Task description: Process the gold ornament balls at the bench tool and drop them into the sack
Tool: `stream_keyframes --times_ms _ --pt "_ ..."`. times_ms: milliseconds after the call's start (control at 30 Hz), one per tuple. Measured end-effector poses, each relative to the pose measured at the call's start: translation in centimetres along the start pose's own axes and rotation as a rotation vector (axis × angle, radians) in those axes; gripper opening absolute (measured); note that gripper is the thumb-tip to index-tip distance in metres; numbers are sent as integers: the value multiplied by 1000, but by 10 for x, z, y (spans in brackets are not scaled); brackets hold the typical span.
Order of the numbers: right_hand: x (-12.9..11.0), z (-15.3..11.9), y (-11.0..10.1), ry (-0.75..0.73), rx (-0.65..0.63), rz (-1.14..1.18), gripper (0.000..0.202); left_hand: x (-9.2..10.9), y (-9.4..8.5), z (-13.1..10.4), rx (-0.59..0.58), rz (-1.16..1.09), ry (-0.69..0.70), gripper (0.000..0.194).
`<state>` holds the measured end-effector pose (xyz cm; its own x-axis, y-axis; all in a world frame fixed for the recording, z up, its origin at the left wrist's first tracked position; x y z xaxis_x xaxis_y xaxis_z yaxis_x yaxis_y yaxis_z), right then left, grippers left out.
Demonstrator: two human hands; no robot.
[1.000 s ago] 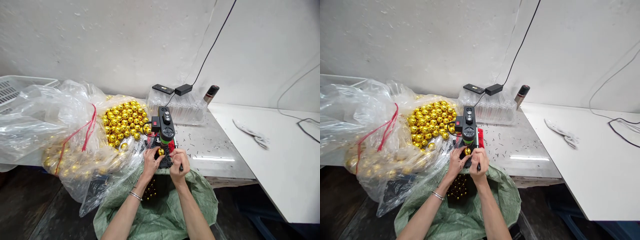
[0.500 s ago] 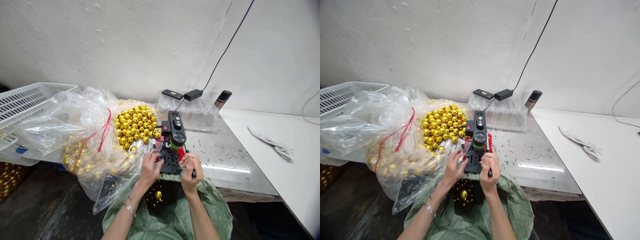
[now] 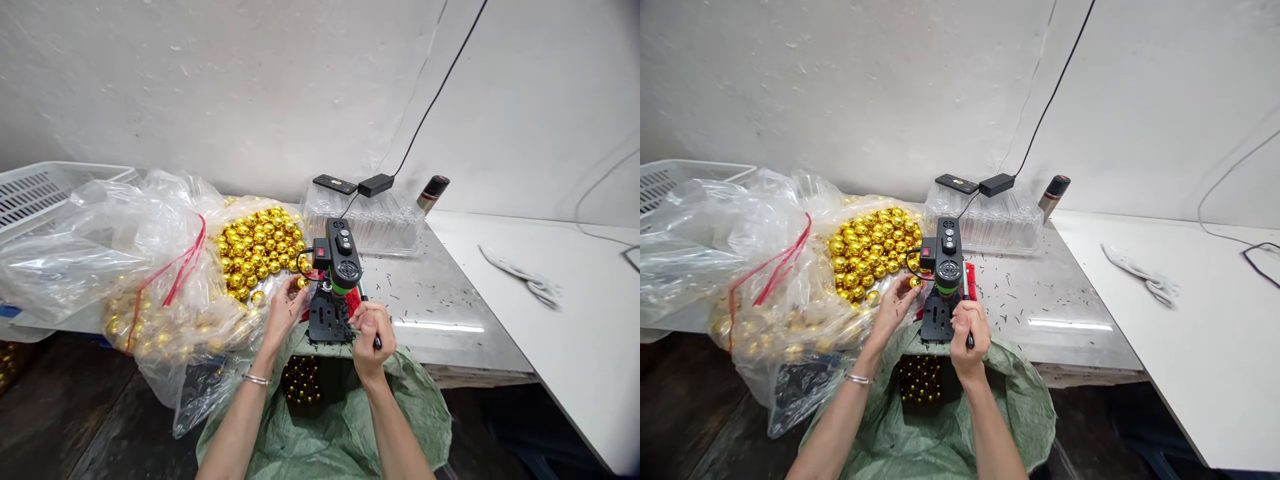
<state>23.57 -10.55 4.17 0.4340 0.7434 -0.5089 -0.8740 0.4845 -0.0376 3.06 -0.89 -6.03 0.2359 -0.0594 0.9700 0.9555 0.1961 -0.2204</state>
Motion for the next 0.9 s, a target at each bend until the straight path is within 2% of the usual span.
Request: stream_keyframes --times_ms 100,200,267,467,700,900 --pt "-1 2 0 9 5 -10 30 -18 22 -22 -77 -256 -146 43" --pt "0 5 0 16 -3 -15 30 -29 35 -37 -38 -295 -173 47" --pt "1 6 0 28 -5 -14 30 -30 39 -42 -21 -259 -150 47" --pt "-4 18 0 33 0 5 31 -28 43 -40 -66 -117 -96 45" --pt "-9 30 2 68 -7 1 33 -18 44 -45 25 138 45 29" --pt "-11 24 1 44 -26 4 30 -13 48 -48 32 306 94 29"
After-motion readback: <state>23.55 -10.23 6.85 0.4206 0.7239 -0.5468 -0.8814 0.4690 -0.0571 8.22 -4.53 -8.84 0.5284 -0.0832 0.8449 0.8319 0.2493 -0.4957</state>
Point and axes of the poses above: each hand's wrist, its own z-axis towards the middle knuckle, its own y-axis out of the palm, x = y × z, the point moved 9 cm from there along z, towards the middle knuckle, and after that the axes turned 7 degrees about -y, right-handed, at the moved point
